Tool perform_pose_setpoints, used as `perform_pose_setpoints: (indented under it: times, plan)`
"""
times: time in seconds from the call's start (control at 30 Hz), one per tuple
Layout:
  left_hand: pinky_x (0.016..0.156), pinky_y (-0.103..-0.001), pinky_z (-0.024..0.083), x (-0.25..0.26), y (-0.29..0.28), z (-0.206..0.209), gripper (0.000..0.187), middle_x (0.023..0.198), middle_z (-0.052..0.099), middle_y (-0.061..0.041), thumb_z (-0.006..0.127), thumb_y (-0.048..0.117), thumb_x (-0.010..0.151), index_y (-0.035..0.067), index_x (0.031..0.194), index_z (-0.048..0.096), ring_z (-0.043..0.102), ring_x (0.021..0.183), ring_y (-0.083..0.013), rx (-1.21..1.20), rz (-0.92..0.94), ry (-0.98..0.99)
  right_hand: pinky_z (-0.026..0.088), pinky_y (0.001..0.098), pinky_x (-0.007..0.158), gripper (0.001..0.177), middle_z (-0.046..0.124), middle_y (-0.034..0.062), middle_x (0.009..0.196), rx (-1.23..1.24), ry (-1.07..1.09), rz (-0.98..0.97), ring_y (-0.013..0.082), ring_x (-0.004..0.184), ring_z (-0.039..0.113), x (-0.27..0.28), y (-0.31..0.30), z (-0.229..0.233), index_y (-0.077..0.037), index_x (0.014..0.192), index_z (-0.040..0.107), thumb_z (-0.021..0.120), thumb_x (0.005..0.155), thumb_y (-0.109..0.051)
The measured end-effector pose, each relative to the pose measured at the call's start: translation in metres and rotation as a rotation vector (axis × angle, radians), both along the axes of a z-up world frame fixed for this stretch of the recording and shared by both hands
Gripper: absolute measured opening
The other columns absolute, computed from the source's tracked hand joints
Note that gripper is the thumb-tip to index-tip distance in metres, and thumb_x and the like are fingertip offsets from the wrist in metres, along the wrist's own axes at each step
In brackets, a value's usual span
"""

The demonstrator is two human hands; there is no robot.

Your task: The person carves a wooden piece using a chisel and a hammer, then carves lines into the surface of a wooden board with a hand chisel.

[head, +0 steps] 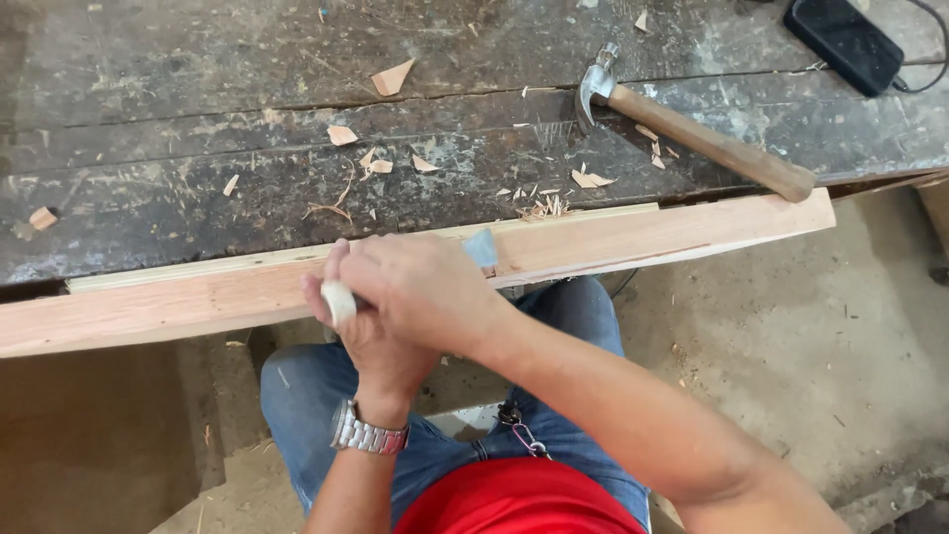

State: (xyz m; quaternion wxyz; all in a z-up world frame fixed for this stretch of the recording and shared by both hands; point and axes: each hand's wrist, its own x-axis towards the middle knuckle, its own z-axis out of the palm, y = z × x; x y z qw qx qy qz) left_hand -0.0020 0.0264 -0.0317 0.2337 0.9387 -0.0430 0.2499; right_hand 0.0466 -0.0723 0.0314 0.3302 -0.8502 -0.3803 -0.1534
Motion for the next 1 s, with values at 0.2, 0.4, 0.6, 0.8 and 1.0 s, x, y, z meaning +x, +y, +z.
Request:
perform_pose_setpoints:
  times: [0.2, 0.4, 0.6, 0.8, 1.0]
  plan:
    - [0.131, -0.05, 0.011, -0.005, 0.007, -0.008, 0.045, 0.152, 0.058, -0.006, 0.061, 0.028, 0.108, 0.007, 0.148, 0.056, 0.041, 0.154, -0.0257, -0.119, -0.004, 0.02, 0.054, 0.0411, 0.068, 0.013, 0.066, 0.006, 0.086, 0.077, 0.062, -0.026, 0.027, 0.082, 0.068, -0.024, 0.008, -0.002, -0.012, 0.094, 0.061, 0.071, 0.09, -0.02]
    - [0.126, -0.052, 0.011, -0.002, 0.0, -0.002, 0.048, 0.141, 0.059, -0.008, 0.067, 0.031, 0.099, 0.006, 0.138, 0.059, 0.042, 0.146, -0.0276, -0.121, 0.018, -0.06, 0.054, 0.0413, 0.069, 0.015, 0.064, 0.007, 0.086, 0.05, 0.059, -0.053, 0.0282, 0.081, 0.068, -0.019, -0.001, -0.003, -0.011, 0.09, 0.058, 0.071, 0.088, -0.019]
    - [0.129, -0.05, 0.012, -0.002, 0.0, -0.003, 0.043, 0.141, 0.06, -0.006, 0.069, 0.028, 0.101, 0.008, 0.137, 0.058, 0.044, 0.146, -0.0257, -0.185, 0.011, -0.07, 0.053, 0.0423, 0.069, 0.017, 0.064, 0.0072, 0.085, 0.077, 0.08, -0.01, 0.0282, 0.081, 0.068, -0.018, -0.004, -0.001, -0.011, 0.09, 0.058, 0.073, 0.085, -0.018]
    - [0.128, -0.05, 0.012, 0.001, 0.0, -0.008, 0.04, 0.14, 0.062, -0.005, 0.066, 0.028, 0.104, 0.007, 0.136, 0.057, 0.047, 0.144, -0.0236, -0.228, 0.019, -0.072, 0.053, 0.0427, 0.069, 0.019, 0.063, 0.0084, 0.085, 0.065, 0.077, -0.03, 0.0293, 0.081, 0.067, -0.015, -0.003, 0.004, -0.011, 0.089, 0.058, 0.075, 0.085, -0.019]
    - [0.127, -0.048, 0.019, 0.002, 0.001, 0.001, 0.037, 0.14, 0.057, -0.001, 0.049, 0.033, 0.105, 0.013, 0.136, 0.051, 0.046, 0.14, -0.0209, -0.407, -0.03, -0.003, 0.054, 0.0414, 0.074, 0.015, 0.064, 0.0046, 0.085, 0.148, 0.091, 0.007, 0.0251, 0.085, 0.068, -0.019, 0.003, -0.001, -0.012, 0.092, 0.059, 0.072, 0.086, -0.017]
